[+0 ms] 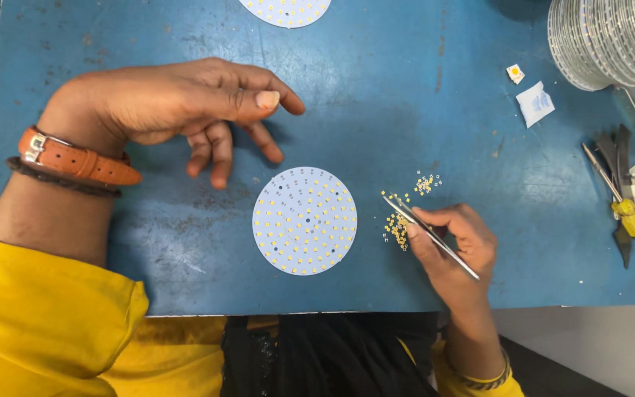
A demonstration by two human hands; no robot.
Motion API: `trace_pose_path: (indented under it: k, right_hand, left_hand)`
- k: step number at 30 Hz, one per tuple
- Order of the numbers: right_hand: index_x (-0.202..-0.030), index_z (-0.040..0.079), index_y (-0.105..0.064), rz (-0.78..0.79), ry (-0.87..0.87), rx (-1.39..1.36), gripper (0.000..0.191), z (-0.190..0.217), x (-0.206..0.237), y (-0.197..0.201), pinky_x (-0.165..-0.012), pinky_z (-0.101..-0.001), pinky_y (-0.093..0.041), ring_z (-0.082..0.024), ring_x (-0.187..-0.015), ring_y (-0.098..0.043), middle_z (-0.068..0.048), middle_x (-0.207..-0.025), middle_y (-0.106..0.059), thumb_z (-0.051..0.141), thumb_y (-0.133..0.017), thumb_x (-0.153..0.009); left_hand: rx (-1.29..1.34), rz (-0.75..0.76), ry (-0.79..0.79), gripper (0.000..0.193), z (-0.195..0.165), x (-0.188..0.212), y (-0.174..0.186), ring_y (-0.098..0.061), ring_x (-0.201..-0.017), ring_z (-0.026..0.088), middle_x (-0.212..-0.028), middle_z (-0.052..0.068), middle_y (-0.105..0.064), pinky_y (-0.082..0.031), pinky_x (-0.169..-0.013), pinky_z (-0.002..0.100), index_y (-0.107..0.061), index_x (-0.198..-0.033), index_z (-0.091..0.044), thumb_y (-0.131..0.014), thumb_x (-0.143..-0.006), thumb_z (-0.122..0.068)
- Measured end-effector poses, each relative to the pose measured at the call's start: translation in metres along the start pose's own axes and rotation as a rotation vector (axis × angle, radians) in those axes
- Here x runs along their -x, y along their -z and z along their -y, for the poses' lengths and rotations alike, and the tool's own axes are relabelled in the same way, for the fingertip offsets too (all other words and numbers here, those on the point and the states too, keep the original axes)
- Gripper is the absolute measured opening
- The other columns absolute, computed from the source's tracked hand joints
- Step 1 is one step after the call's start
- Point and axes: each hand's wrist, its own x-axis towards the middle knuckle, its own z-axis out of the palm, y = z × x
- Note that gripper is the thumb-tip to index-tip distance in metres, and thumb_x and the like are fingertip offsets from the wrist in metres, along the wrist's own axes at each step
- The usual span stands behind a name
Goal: The person uses tweezers to pick up small yellow LED components from a blue workbench and places them into designated holes on a circular LED board. The person repeats this action continuously, filling the board with LEDs.
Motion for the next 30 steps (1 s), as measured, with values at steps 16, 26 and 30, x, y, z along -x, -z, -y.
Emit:
trace_pose_path:
  k: [16, 26, 30]
  right_hand:
    - [-0.103, 0.0, -0.075, 0.004, -0.025, 0.05, 0.02, 0.003, -0.003, -0.006, -0.064, -0.0236, -0.046, -0.01, -0.072, -0.06, -0.005, -0.084, -0.065, 0.002, -0.082, -0.085]
    - [-0.095, -0.004, -0.072, 0.205, 0.055, -0.207, 0.02, -0.009, 0.019, 0.014, -0.057, -0.023, -0.038, -0.01, -0.06, -0.055, -0.007, -0.074, -0.066, 0.002, -0.08, -0.078]
    - [-0.095, -0.004, -0.071, 0.314, 0.007, -0.384, 0.015, -0.021, 0.034, 0.028, -0.062, -0.0232, -0.047, -0.011, -0.067, -0.064, -0.008, -0.079, -0.072, 0.004, -0.078, -0.084]
  left_hand:
    - [0.031, 0.109, 0.066, 0.092, -0.005, -0.006, -0.013, -0.076, -0.054, 0.024, -0.116, 0.022, -0.075, -0.057, -0.033, 0.029, -0.045, -0.147, -0.014, -0.058, -0.073, -0.067]
    - [-0.008, 0.185, -0.08, 0.085, -0.005, -0.015, -0.035, -0.079, -0.058, 0.021, -0.122, 0.02, -0.07, -0.058, -0.037, 0.027, -0.043, -0.144, -0.008, -0.058, -0.083, -0.066]
    - [-0.079, 0.161, -0.039, 0.084, -0.005, -0.017, -0.045, -0.081, -0.06, 0.022, -0.122, 0.021, -0.07, -0.058, -0.036, 0.028, -0.045, -0.145, -0.01, -0.058, -0.082, -0.064]
